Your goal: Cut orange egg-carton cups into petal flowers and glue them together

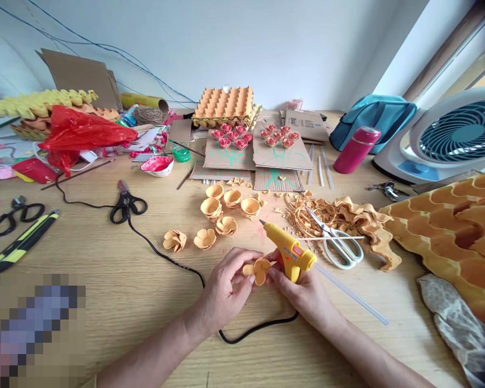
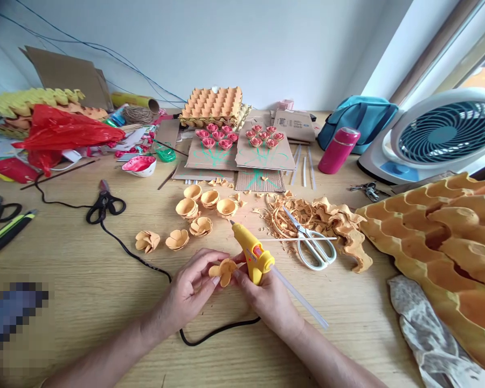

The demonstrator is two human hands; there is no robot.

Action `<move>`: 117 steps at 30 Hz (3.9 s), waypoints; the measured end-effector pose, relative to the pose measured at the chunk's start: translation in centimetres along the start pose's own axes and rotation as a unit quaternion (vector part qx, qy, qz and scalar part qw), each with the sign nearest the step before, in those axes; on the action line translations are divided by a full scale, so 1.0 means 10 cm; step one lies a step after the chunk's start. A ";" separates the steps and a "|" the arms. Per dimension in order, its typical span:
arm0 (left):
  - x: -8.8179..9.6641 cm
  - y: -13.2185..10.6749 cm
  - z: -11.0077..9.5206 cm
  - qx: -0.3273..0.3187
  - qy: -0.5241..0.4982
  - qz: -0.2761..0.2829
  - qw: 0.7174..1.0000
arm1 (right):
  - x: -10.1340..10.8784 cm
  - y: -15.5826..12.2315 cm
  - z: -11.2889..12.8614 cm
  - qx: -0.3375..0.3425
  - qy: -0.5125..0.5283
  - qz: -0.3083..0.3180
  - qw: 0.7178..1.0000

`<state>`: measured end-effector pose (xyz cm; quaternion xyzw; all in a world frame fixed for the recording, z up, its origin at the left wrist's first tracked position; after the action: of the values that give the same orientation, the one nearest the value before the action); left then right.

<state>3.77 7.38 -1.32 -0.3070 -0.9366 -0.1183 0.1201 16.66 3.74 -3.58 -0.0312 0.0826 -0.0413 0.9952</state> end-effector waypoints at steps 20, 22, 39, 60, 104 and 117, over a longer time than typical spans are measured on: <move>-0.09 0.00 0.26 0.143 -0.121 0.011 0.982 | -0.01 -0.01 0.04 -0.024 -0.016 -0.006 1.000; -0.09 0.00 0.24 0.124 -0.115 0.012 0.985 | -0.01 0.00 0.07 -0.021 -0.020 -0.013 1.000; -0.07 0.04 0.27 0.118 -0.155 0.004 0.981 | 0.14 0.00 0.06 0.024 -0.064 -0.044 0.997; 0.01 0.04 0.33 0.130 -0.187 -0.028 0.973 | 0.00 -0.04 0.03 0.070 -0.080 0.013 0.994; 0.05 0.05 0.13 0.049 0.154 -0.047 0.986 | 0.05 -0.06 -0.05 0.035 -0.174 0.009 0.984; 0.01 0.06 0.05 0.006 0.192 -0.063 0.979 | 0.03 -0.05 0.07 0.074 -0.192 -0.014 0.979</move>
<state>3.96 8.08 -1.68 -0.2188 -0.9143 -0.1764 0.2916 17.07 3.28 -2.87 0.0337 -0.1133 -0.0544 0.9915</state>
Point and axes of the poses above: each hand's wrist, its own y-axis towards the middle knuckle, its own x-axis out of the back of the hand, z = x × y, the point moved 9 cm from there along y, towards the middle knuckle, and after that the axes turned 5 degrees about y, right-handed, at the moved point
